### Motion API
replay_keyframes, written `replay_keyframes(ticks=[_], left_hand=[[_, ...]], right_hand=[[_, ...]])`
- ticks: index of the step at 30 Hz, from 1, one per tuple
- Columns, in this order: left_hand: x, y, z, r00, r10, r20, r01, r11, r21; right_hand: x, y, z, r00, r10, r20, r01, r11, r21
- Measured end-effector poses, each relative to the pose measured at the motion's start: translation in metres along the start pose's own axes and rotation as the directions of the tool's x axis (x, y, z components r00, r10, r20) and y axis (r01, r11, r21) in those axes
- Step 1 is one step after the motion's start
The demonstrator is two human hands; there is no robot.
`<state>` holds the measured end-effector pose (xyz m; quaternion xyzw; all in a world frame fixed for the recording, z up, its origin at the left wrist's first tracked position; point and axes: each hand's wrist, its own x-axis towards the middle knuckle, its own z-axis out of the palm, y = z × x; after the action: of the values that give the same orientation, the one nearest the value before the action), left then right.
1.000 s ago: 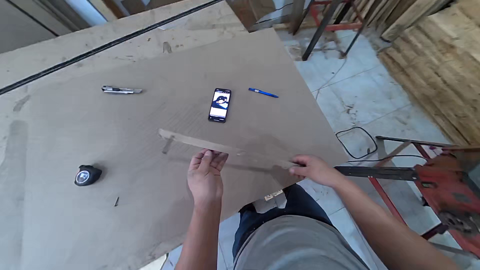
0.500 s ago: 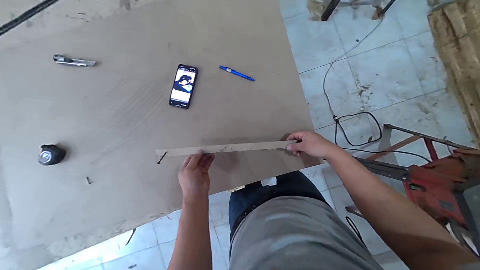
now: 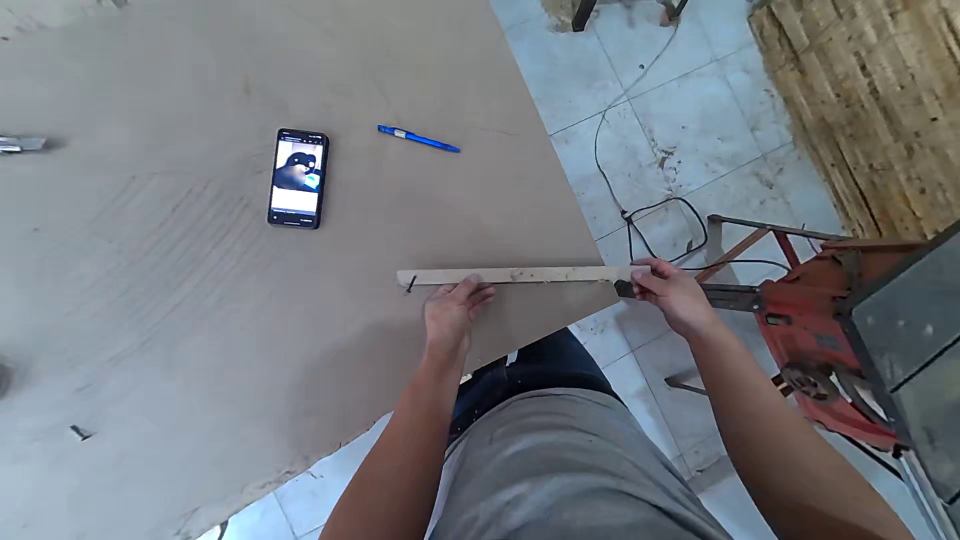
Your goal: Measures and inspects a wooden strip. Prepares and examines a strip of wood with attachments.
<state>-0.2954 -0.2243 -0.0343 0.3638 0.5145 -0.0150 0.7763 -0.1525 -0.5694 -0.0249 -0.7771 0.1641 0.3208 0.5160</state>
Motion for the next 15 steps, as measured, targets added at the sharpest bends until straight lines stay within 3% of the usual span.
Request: replay_keyframes(ticks=[3,5,8,11,15], left_hand=[[0.002,0.003,0.014,0.993,-0.071,0.096,0.056,0.988,0.144],[-0.002,0.01,0.01,0.99,-0.031,0.134,-0.033,0.892,0.451],[-0.013,0.021,-0.012,0.965,0.253,0.074,-0.186,0.451,0.873],[-0.009,0.021,-0.03,0.842,0.514,0.163,-0.309,0.212,0.927],[0.02,0.017,-0.035,0.656,0.581,0.482,-0.546,-0.075,0.834]], right_hand=[[-0.002,0.009,-0.029,0.999,0.026,-0.034,-0.026,0.999,-0.021],[-0.003,0.014,-0.043,0.998,0.043,-0.049,-0.043,0.999,-0.006],[-0.001,0.02,-0.052,0.996,0.078,-0.051,-0.077,0.997,0.018],[0.003,0.026,-0.056,0.994,0.101,-0.044,-0.101,0.995,0.024],[0.015,0.03,-0.065,0.993,0.101,-0.054,-0.1,0.995,0.022]])
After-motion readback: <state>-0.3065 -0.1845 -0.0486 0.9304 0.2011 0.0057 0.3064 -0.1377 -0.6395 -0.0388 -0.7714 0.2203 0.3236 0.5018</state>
